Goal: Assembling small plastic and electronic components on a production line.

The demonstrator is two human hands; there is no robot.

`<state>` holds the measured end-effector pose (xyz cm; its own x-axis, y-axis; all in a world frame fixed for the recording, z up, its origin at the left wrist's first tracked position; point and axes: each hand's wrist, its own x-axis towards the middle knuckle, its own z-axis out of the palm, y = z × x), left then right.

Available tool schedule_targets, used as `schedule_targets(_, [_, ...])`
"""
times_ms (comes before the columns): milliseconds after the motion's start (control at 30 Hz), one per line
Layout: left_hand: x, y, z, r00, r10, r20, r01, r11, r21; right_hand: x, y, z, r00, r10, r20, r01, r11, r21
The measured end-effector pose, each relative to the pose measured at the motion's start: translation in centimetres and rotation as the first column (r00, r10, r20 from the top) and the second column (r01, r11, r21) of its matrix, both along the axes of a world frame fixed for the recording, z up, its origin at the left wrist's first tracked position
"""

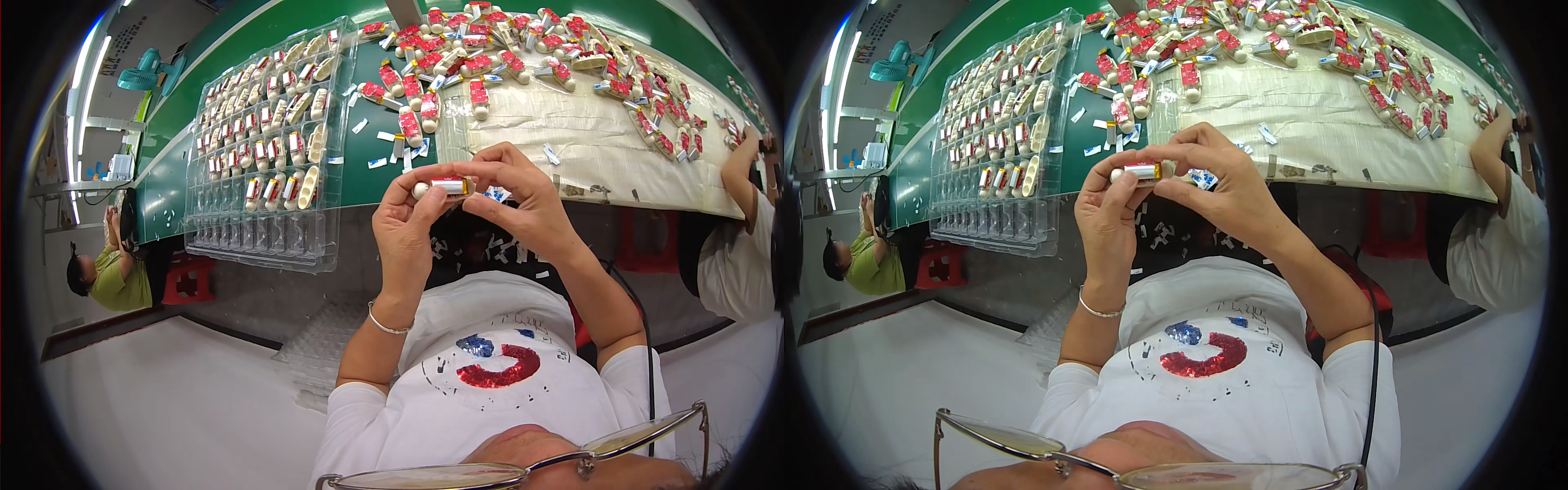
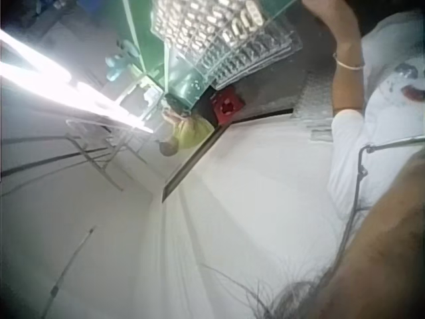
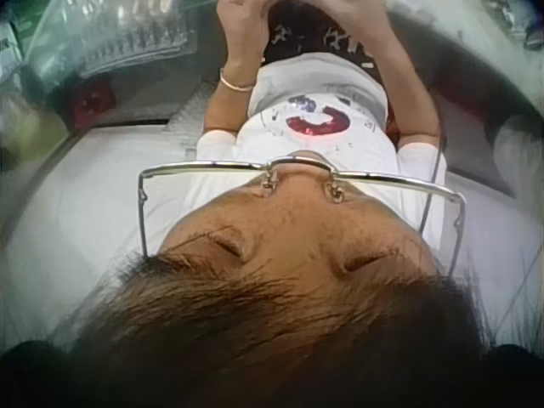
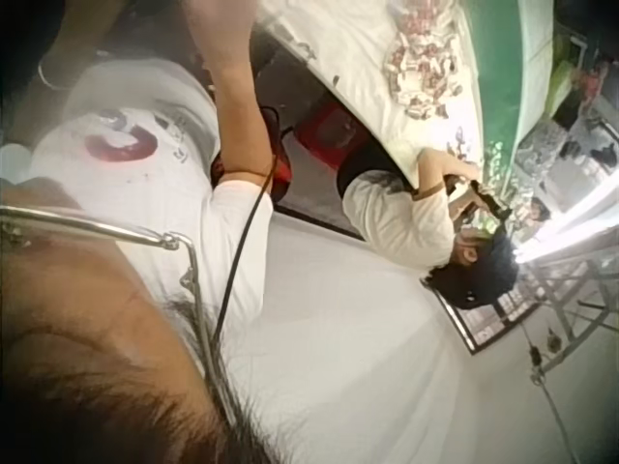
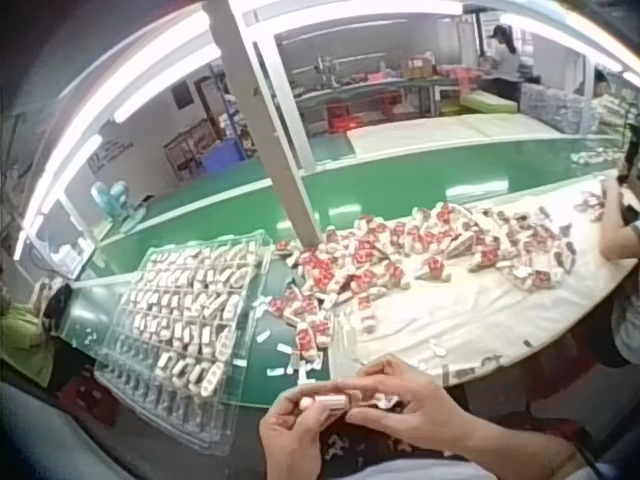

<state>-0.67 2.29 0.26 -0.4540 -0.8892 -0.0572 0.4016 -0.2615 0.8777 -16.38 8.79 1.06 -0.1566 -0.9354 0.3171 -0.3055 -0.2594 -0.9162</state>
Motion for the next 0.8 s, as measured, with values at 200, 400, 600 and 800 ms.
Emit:
schedule_targets(200, [0.2, 0.1, -0.4, 1.000, 0.016, 0.013, -0.016, 0.998, -0.066, 0.9, -0.3, -0.8, 0.899, -0.015, 0.438, -0.037, 0.993, 0.109])
schedule_targets(400, [-0.2, 0.7, 0.3, 0.998, 0.039, 0.053, -0.034, 0.995, -0.098, 0.3, -0.7, -1.6, 0.782, 0.015, 0.624, -0.143, 0.978, 0.155])
schedule_targets(600, [0.4, 0.2, -1.2, 0.995, 0.017, 0.097, -0.004, 0.991, -0.135, 0.8, -1.1, -3.4, 0.763, 0.032, 0.646, -0.156, 0.978, 0.136])
schedule_targets(800, [1.7, -1.5, -1.2, 0.938, -0.036, 0.343, 0.179, 0.901, -0.394, 0.3, -1.6, -3.0, 0.786, 0.018, 0.618, -0.150, 0.975, 0.163])
